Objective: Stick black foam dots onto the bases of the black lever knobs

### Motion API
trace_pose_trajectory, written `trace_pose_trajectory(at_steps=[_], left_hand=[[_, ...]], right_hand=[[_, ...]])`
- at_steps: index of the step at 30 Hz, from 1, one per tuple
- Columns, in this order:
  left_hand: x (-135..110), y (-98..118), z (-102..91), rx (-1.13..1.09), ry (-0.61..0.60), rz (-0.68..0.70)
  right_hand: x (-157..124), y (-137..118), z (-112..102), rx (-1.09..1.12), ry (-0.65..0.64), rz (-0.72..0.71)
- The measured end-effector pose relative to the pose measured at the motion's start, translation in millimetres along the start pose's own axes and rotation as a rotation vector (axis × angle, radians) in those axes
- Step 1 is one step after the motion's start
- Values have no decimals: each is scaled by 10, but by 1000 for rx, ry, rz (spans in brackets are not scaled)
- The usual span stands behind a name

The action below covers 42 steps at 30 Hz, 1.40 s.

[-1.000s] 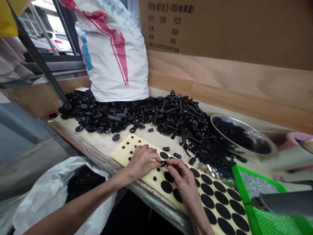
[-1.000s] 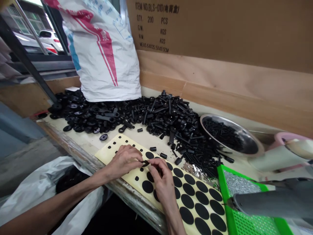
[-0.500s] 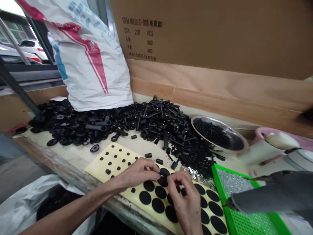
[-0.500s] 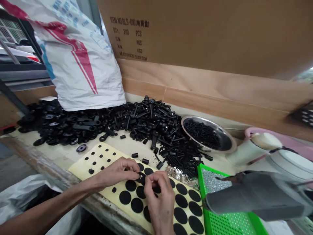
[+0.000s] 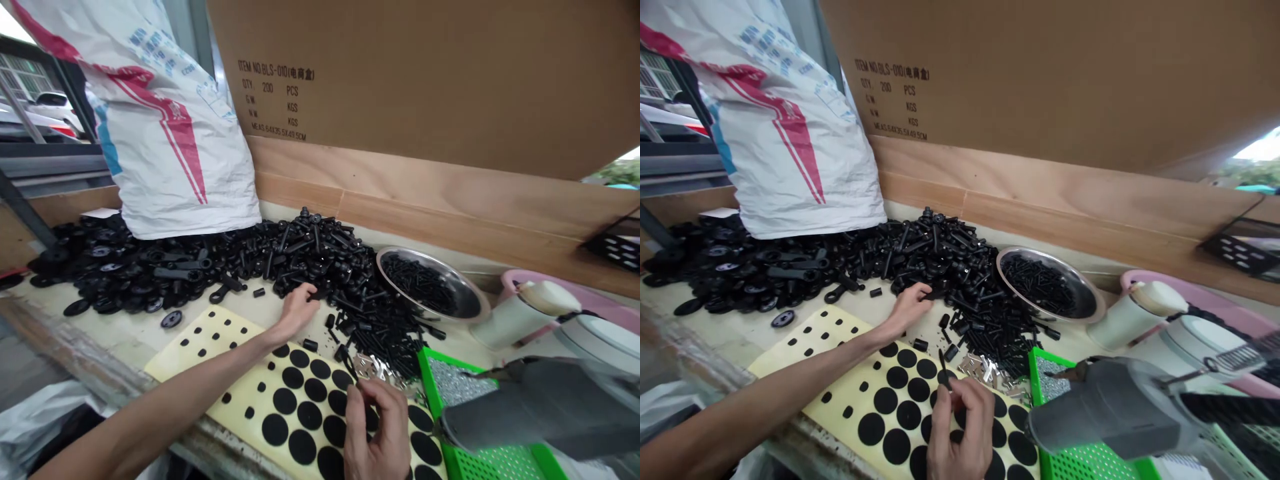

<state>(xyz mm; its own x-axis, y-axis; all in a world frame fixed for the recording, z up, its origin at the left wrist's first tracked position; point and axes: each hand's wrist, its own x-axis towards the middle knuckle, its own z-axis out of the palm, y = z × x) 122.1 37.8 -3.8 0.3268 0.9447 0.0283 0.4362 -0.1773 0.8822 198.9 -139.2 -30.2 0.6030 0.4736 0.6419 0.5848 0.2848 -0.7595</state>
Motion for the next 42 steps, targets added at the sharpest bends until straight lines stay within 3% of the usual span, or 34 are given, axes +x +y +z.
trace_pose_trajectory(at_steps=[4,7,9,12,15,17,20,23,26,29,34,42], left_hand=[[-453,25,-617,-107,-117,39],[-841,59,-1000,-273,-339,8],[-1030,61,-1118,-408,-395,-19],[-1208,-4,-1068,-697,-272,-46],[-1356,-109,-828,-1015,-154,-117],[-1463,-165,-656,-1133,-137,-187],[-1589,-200,-513,-1200,-147,-250],[-1621,-198,-527,-1201,-112,-286],[-1586,-199,-604,-1182,-29,-323],[-1554,-213,-638,-1150,-32,-321],[-1545,-219,-558,-1152,-53,-293],[-1534,-185,-515,-1133,-62,-284]], right_hand=[[23,48,2,118,-138,264],[18,2,27,268,-451,387],[-18,-77,67,329,-607,432],[-113,-231,157,354,-573,457],[-229,-354,248,344,-426,460],[-303,-395,290,339,-387,488],[-381,-405,318,376,-419,553],[-368,-376,302,425,-434,591],[-248,-337,245,336,-282,572],[-111,-336,179,312,-145,621],[-125,-447,157,480,-295,905],[-219,-499,213,453,-442,985]])
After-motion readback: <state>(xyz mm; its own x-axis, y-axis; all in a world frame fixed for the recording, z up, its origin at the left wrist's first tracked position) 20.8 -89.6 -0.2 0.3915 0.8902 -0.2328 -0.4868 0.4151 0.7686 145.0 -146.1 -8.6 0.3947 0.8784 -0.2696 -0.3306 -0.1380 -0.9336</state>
